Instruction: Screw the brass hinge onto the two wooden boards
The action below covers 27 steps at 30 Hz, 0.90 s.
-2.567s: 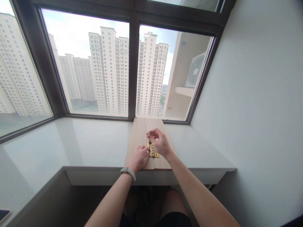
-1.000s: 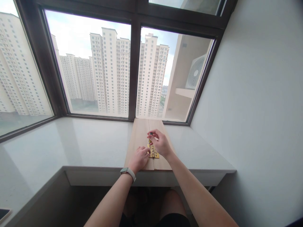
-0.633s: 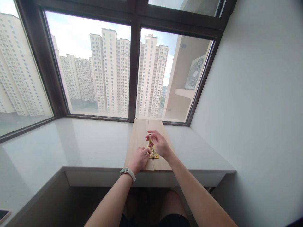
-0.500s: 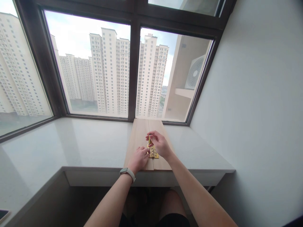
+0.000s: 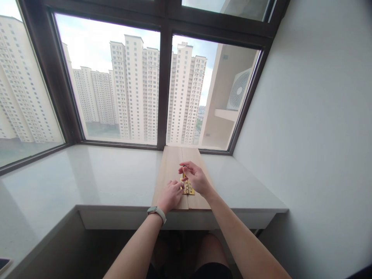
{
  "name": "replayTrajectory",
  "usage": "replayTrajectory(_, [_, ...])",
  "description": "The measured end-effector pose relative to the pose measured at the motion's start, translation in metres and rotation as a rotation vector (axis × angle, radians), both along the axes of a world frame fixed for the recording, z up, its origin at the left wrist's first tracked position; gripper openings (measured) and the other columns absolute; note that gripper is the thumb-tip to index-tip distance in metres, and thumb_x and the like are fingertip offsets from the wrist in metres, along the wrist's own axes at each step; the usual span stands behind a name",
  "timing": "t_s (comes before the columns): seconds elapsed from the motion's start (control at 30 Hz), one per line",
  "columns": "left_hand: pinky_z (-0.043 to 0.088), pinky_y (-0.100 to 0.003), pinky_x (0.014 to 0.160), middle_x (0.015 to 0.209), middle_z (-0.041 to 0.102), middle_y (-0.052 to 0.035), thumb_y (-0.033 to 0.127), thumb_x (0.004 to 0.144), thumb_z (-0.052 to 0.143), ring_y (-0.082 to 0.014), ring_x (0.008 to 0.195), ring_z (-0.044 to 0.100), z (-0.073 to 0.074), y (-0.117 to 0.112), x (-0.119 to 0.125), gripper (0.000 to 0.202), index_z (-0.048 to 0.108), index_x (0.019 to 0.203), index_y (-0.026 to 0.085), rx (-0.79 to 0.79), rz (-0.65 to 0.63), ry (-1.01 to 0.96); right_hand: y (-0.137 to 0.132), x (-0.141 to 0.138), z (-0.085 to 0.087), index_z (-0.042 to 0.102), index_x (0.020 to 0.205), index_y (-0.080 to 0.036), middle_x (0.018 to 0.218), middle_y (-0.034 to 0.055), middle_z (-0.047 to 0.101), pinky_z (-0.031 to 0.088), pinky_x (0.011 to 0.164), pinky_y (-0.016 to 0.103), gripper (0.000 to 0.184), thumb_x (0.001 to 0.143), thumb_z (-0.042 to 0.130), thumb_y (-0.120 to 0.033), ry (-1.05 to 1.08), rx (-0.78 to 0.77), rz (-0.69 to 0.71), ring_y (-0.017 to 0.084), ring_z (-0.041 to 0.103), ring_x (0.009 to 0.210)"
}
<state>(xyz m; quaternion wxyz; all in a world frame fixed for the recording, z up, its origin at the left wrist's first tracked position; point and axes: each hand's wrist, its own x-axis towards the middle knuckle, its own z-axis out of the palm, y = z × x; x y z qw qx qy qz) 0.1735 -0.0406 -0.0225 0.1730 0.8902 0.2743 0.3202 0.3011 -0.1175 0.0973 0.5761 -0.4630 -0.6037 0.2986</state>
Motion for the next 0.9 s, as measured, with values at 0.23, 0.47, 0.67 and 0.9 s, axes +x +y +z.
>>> replayTrajectory(0.23, [0.043, -0.036, 0.092, 0.1, 0.06, -0.0048, 0.03, 0.099, 0.047, -0.023, 0.098, 0.055, -0.0011, 0.0006, 0.0004, 0.015, 0.062, 0.098, 0.026, 0.005, 0.0, 0.007, 0.005, 0.0012, -0.0017, 0.062, 0.098, -0.02, 0.093, 0.0076, 0.07, 0.062, 0.065, 0.035, 0.04, 0.084, 0.069, -0.057, 0.116, -0.005, -0.033, 0.024, 0.068, 0.094])
replayTrajectory(0.47, [0.043, -0.036, 0.094, 0.101, 0.06, -0.0055, 0.032, 0.1, 0.046, -0.0226, 0.098, 0.056, -0.0006, 0.0007, 0.0006, 0.018, 0.063, 0.1, 0.026, 0.014, 0.005, 0.03, 0.0038, 0.0, -0.003, 0.055, 0.095, -0.022, 0.089, 0.0046, 0.069, 0.061, 0.058, 0.032, 0.042, 0.079, 0.076, -0.054, 0.131, 0.021, -0.091, 0.023, 0.069, 0.088])
replayTrajectory(0.67, [0.043, -0.037, 0.094, 0.101, 0.06, -0.0059, 0.033, 0.101, 0.044, -0.0227, 0.097, 0.056, 0.0008, -0.0002, 0.0002, 0.02, 0.063, 0.101, 0.026, 0.013, 0.01, 0.042, 0.0045, 0.0054, -0.0016, 0.064, 0.11, -0.022, 0.094, 0.007, 0.069, 0.059, 0.062, 0.029, 0.042, 0.091, 0.06, -0.059, 0.088, 0.001, -0.018, 0.021, 0.066, 0.093])
replayTrajectory(0.9, [0.043, -0.037, 0.092, 0.102, 0.06, -0.0066, 0.033, 0.1, 0.045, -0.024, 0.1, 0.055, 0.0045, -0.0031, -0.0005, 0.02, 0.063, 0.103, 0.026, -0.006, 0.017, 0.056, 0.0068, 0.007, -0.0034, 0.063, 0.097, -0.02, 0.092, 0.0078, 0.071, 0.061, 0.061, 0.032, 0.041, 0.083, 0.07, -0.058, 0.093, 0.012, -0.089, 0.024, 0.068, 0.094])
